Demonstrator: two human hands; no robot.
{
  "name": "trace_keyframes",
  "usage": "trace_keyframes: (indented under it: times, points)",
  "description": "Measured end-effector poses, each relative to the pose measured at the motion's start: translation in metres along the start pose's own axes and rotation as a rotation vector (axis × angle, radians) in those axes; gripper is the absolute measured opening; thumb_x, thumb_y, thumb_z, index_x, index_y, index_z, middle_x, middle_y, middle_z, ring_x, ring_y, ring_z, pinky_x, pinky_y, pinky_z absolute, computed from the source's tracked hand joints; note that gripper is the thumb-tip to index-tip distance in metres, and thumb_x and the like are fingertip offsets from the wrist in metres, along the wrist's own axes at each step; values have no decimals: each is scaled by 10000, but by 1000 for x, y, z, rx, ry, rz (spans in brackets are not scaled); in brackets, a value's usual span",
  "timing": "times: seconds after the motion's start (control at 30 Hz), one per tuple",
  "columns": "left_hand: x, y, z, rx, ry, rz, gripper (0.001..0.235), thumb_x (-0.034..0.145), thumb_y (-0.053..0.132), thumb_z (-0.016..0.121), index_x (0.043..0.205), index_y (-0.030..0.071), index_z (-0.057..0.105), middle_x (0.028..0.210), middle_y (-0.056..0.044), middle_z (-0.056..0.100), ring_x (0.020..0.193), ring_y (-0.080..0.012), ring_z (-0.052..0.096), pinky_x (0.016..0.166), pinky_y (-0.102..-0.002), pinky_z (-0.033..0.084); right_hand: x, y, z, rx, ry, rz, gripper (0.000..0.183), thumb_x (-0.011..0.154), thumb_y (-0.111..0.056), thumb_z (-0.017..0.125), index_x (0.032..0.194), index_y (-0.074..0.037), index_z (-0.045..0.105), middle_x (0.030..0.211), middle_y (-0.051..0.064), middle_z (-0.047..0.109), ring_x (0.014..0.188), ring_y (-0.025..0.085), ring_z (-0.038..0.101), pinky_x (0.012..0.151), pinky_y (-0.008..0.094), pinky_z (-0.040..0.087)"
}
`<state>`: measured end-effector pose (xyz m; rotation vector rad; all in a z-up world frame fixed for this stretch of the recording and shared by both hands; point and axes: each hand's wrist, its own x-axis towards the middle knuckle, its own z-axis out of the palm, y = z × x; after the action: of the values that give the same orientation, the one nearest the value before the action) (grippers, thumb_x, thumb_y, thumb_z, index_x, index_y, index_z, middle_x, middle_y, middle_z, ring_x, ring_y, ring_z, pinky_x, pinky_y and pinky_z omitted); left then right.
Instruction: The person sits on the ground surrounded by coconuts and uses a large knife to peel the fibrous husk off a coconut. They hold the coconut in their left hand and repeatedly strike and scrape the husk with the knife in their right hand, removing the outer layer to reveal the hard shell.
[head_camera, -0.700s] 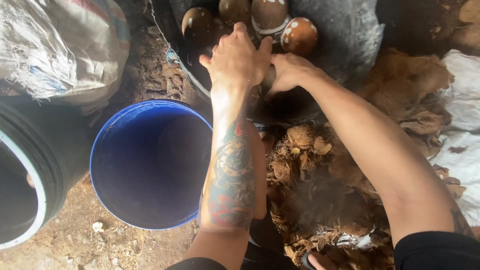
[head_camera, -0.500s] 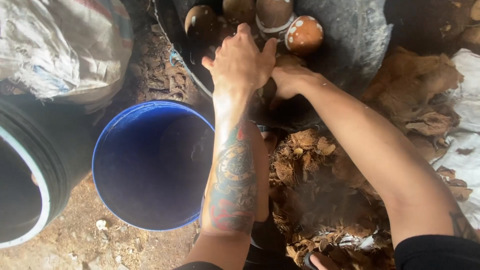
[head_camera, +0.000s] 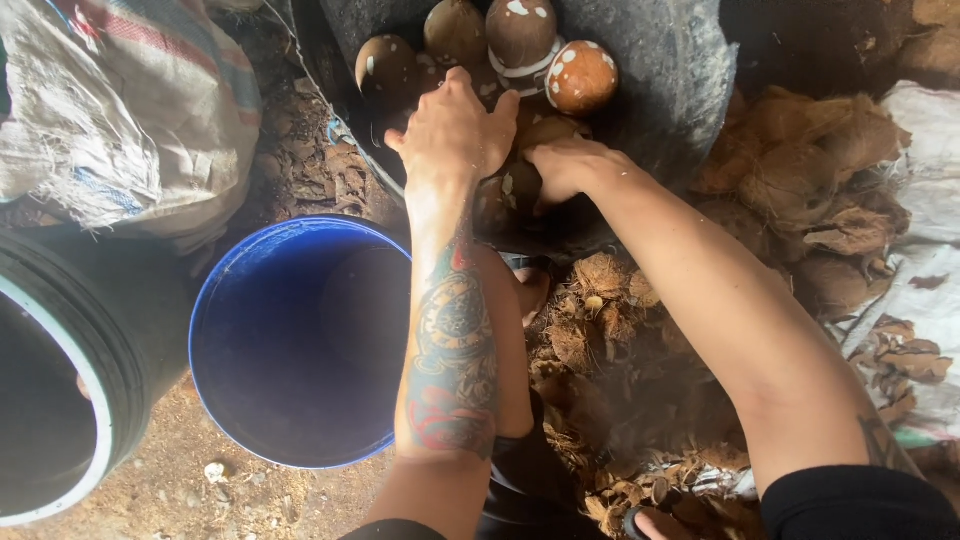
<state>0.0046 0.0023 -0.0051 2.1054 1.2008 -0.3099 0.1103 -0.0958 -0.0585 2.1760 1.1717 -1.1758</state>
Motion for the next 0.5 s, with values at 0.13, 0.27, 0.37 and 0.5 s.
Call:
trace_keyframes:
  times: [0.13, 0.27, 0.37, 0.5]
  points:
    - [-6, 3, -4, -11, 16, 42, 561, 1005, 595, 553, 1352, 156, 590, 1262, -82, 744, 1216, -361, 668, 1131, -709, 294, 1, 5, 4, 28, 54, 28, 625, 888, -233, 679, 1499, -215, 545, 1449, 129, 619, 1308, 361, 624, 972, 495, 564]
    - [-10, 6, -7, -14, -3, 54, 605, 999, 585, 550, 1416, 147, 577, 1322, -123, 715, 1257, -390, 647, 1162, -739, 246, -4, 16, 5, 102, 227, 16, 527, 983, -246, 605, 1501, -159, 553, 1504, 112, 558, 1321, 353, 596, 955, 534, 561]
    - [-7, 5, -2, 24, 14, 98, 668, 988, 608, 575, 1470, 145, 565, 1346, -143, 704, 1280, -406, 648, 1153, -722, 315, -37, 32, 7, 242, 415, -3, 513, 1009, -351, 610, 1492, -179, 586, 1454, 149, 629, 1305, 385, 630, 983, 575, 551]
    - [-9, 8, 5, 42, 15, 130, 688, 941, 628, 578, 1490, 214, 577, 1437, -142, 643, 1342, -360, 592, 1123, -568, 419, -106, 70, 39, 444, 910, -114, 347, 1047, -192, 544, 1358, -81, 651, 1420, 127, 660, 1234, 360, 636, 887, 541, 555]
